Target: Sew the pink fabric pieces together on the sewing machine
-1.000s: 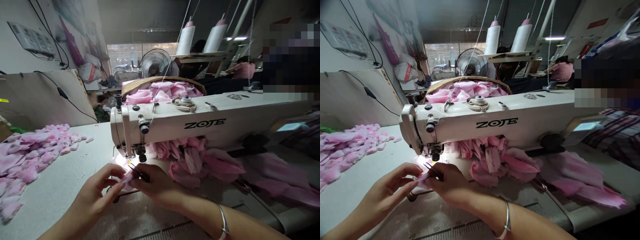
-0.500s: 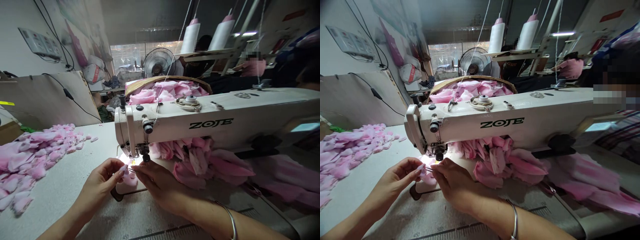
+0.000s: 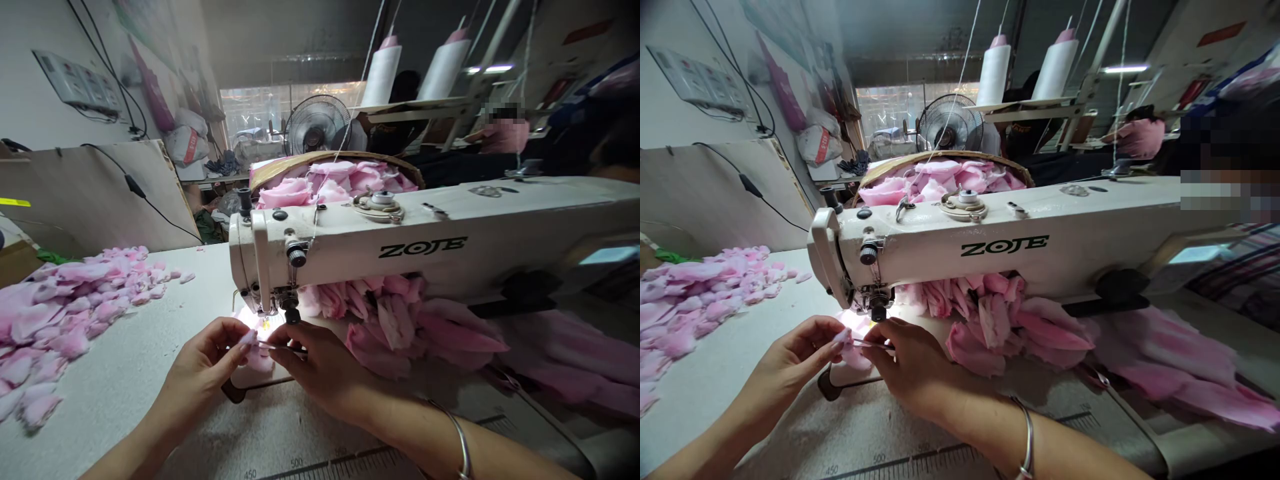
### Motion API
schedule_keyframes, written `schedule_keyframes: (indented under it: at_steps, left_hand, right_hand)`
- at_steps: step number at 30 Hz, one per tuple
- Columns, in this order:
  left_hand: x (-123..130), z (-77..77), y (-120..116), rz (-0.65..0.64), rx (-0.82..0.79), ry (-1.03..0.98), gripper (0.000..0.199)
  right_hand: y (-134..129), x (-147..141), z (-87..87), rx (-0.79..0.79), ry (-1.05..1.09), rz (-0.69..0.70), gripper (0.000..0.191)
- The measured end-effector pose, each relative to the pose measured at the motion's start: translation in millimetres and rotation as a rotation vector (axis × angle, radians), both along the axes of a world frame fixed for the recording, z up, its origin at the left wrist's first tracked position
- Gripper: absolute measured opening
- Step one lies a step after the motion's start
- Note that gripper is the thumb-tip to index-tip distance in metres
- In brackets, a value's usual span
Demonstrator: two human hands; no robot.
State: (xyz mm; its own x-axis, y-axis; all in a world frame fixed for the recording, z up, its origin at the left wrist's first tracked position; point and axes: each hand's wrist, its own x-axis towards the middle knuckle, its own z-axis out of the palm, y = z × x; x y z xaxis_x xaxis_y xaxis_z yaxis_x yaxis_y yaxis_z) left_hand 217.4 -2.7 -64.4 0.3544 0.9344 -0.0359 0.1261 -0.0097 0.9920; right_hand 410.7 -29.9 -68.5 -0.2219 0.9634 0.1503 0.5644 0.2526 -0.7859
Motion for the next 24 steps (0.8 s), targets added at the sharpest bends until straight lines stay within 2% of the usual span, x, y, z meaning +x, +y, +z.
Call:
schedule_keyframes:
  at_steps: [5, 8, 10, 12, 15, 17, 21, 24]
  left_hand:
    - [1.2, -4.6, -0.1, -0.040, -0.006, 0.006, 0.022]
    - [-1.6, -7.0, 0.1, -0.076, 0.035, 0.079, 0.023]
    - [-5.7, -6.5, 0.8, -0.103, 0.162, 0.213, 0.022]
    - [-9.3, -3.2, 2.5, -0.108, 0.397, 0.409, 0.020]
    - [-8.0, 4.5, 7.0, -0.115, 0.791, 0.677, 0.017]
    - [-1.7, 7.4, 10.4, -0.154, 0.947, 0.832, 0.016]
    - [12.1, 0.7, 15.0, -0.237, 1.035, 1.091, 0.019]
    - [14.0, -9.9, 16.8, -0.232, 1.069, 1.155, 0.018]
  right_hand:
    - [1.7, 0.9, 0.3, 0.049, -0.046, 0.005, 0.014]
    - [2.9, 3.2, -0.8, 0.084, -0.081, 0.007, 0.014]
    - [4.4, 6.5, 0.8, 0.117, -0.152, -0.001, 0.015]
    - [7.7, 11.6, 4.7, 0.129, -0.252, -0.015, 0.017]
    - [16.8, 21.0, 11.3, 0.055, -0.399, -0.072, 0.016]
    - [23.7, 26.9, 13.2, -0.003, -0.474, -0.112, 0.015]
    - [31.2, 34.1, 11.7, -0.055, -0.500, -0.094, 0.015]
    - [30.8, 34.9, 12.2, -0.083, -0.481, -0.081, 0.013]
